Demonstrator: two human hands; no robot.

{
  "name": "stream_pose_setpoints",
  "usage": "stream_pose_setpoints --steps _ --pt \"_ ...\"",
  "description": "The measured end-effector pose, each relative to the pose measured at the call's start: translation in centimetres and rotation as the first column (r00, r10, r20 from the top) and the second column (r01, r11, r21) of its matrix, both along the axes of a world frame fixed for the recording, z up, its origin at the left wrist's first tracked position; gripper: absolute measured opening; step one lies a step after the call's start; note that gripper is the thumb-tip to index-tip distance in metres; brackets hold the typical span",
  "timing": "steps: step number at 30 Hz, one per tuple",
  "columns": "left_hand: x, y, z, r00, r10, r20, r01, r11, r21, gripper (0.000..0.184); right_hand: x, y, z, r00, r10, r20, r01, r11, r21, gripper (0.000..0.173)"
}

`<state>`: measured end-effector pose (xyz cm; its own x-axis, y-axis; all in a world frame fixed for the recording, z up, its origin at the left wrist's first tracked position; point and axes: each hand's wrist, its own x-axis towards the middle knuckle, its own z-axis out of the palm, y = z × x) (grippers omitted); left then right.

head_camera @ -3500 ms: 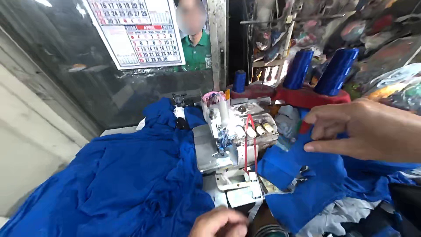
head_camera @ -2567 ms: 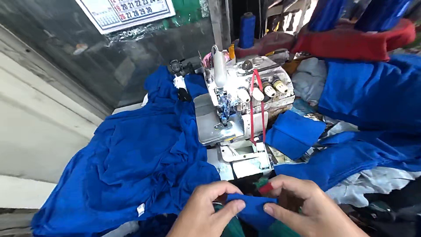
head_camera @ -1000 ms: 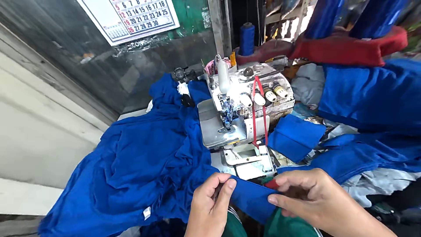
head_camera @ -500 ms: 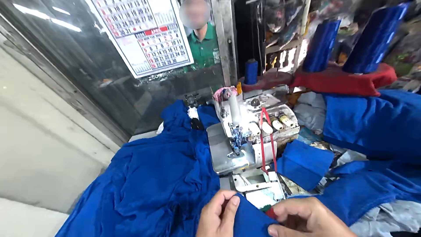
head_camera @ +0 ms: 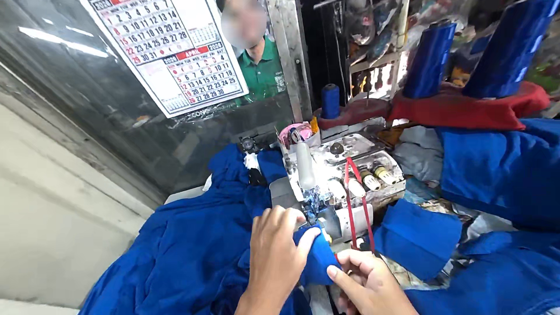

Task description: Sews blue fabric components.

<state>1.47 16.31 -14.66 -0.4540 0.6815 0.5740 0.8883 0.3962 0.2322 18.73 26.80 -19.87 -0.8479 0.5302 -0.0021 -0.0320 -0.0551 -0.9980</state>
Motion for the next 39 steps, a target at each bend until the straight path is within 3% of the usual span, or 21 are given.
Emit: stream_pose_setpoints --steps 9,13,17,21,24,25,28,32,33,35,37,39 --pt "1.6 -1.2 -2.2 0.998 -0.056 0.006 0.055 0.998 0.035 0.024 -1.3 0.6 0.0 0.995 -0.089 -0.042 0.089 0.996 0.011 0.014" --pt "2.6 -1.9 -1.5 0.997 -0.051 0.061 0.048 0.998 0.037 0.025 -0.3 -0.3 0.5 0.994 -0.096 -0.046 0.097 0.995 0.014 0.013" --pt "-1.5 0.0 -1.6 0.995 -0.047 0.084 0.042 0.997 0.058 0.022 -3.0 -0.5 0.0 0.973 -0.221 -0.063 0.219 0.975 -0.046 0.026" --pt "-5.4 1.4 -0.4 0.993 0.067 0.092 -0.057 0.992 -0.117 0.03 -6.0 -0.6 -0.1 0.944 -0.315 -0.097 0.309 0.948 -0.07 0.044" --pt "-5.5 1.1 0.2 0.979 0.203 -0.033 -0.205 0.948 -0.244 0.049 -4.7 -1.0 -0.1 0.957 -0.248 -0.15 0.247 0.969 -0.029 0.041" --pt "-5.5 0.8 0.4 0.973 0.217 -0.08 -0.231 0.94 -0.252 0.047 -4.0 -1.2 -0.2 0.966 -0.189 -0.178 0.189 0.982 -0.017 0.038" --pt "-5.4 -1.6 1.1 0.974 0.169 -0.151 -0.193 0.968 -0.159 0.013 -2.0 -1.5 0.1 0.968 0.067 -0.243 -0.067 0.998 0.006 0.021" --pt "1.9 -5.0 -0.4 0.998 0.049 0.029 -0.047 0.997 -0.065 0.01 -0.9 -0.4 0.5 0.931 0.241 -0.273 -0.234 0.971 0.056 0.033" --pt "4.4 -4.6 -1.3 0.993 0.014 0.113 -0.01 0.999 -0.034 0.011 -0.9 0.3 0.5 0.951 0.195 -0.24 -0.188 0.981 0.052 0.032" --pt "7.2 -3.0 -2.8 0.95 -0.068 0.304 0.051 0.997 0.063 0.013 -1.9 2.1 0.2 0.98 -0.072 -0.184 0.091 0.991 0.101 0.025" --pt "7.5 -2.8 -3.2 0.819 -0.191 0.541 0.128 0.98 0.153 0.019 -2.1 2.5 -0.4 0.949 -0.276 -0.15 0.302 0.935 0.185 0.023" --pt "7.5 -4.3 -3.5 0.661 -0.29 0.692 0.138 0.954 0.268 0.023 -0.9 1.4 -0.3 0.942 -0.282 -0.184 0.318 0.924 0.211 0.028"
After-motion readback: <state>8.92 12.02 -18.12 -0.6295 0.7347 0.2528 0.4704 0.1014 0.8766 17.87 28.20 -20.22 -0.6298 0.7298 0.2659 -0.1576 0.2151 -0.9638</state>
